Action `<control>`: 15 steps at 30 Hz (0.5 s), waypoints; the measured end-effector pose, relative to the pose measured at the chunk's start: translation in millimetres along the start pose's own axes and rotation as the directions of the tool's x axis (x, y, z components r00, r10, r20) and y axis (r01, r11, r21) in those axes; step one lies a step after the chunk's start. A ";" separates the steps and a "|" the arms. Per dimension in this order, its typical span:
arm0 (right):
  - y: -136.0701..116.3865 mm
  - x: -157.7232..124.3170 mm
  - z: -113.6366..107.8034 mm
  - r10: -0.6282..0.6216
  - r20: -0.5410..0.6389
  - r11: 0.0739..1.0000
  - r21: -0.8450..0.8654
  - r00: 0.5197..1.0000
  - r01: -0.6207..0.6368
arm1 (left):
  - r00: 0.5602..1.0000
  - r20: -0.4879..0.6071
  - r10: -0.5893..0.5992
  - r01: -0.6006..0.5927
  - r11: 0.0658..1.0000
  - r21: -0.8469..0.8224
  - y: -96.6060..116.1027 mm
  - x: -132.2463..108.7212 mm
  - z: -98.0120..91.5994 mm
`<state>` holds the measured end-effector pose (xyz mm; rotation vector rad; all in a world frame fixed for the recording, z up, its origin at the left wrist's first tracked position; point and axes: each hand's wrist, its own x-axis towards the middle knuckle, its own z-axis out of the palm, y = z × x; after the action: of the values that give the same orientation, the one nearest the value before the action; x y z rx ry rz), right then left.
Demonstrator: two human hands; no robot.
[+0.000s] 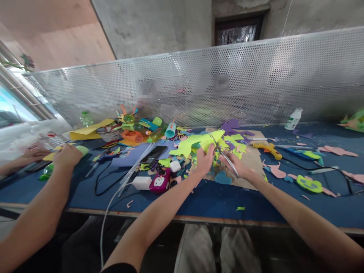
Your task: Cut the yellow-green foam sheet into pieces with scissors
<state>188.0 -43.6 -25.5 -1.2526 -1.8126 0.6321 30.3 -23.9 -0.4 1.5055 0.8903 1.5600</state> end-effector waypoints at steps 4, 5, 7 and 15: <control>6.6 1.9 0.4 0.021 -0.026 1.000 -0.022 0.999 -0.021 | 1.000 0.003 0.004 -0.004 1.000 0.005 4.1 0.1 0.0; 8.0 2.3 0.8 0.031 -0.030 0.999 -0.026 0.999 -0.032 | 1.000 -0.004 -0.007 0.007 1.000 -0.001 3.9 0.7 0.2; 9.6 3.0 1.1 0.045 -0.041 0.999 -0.023 0.998 -0.046 | 0.999 -0.029 -0.045 0.043 0.998 -0.048 1.8 3.4 0.6; 3.1 1.0 -4.3 0.047 0.043 0.997 0.062 0.998 -0.050 | 0.950 -0.163 -0.268 0.170 0.877 -0.450 -13.2 24.2 -1.5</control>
<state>193.0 -41.7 -25.3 -1.2528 -1.7866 0.7426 29.7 3.7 -1.3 0.8960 0.7429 1.6410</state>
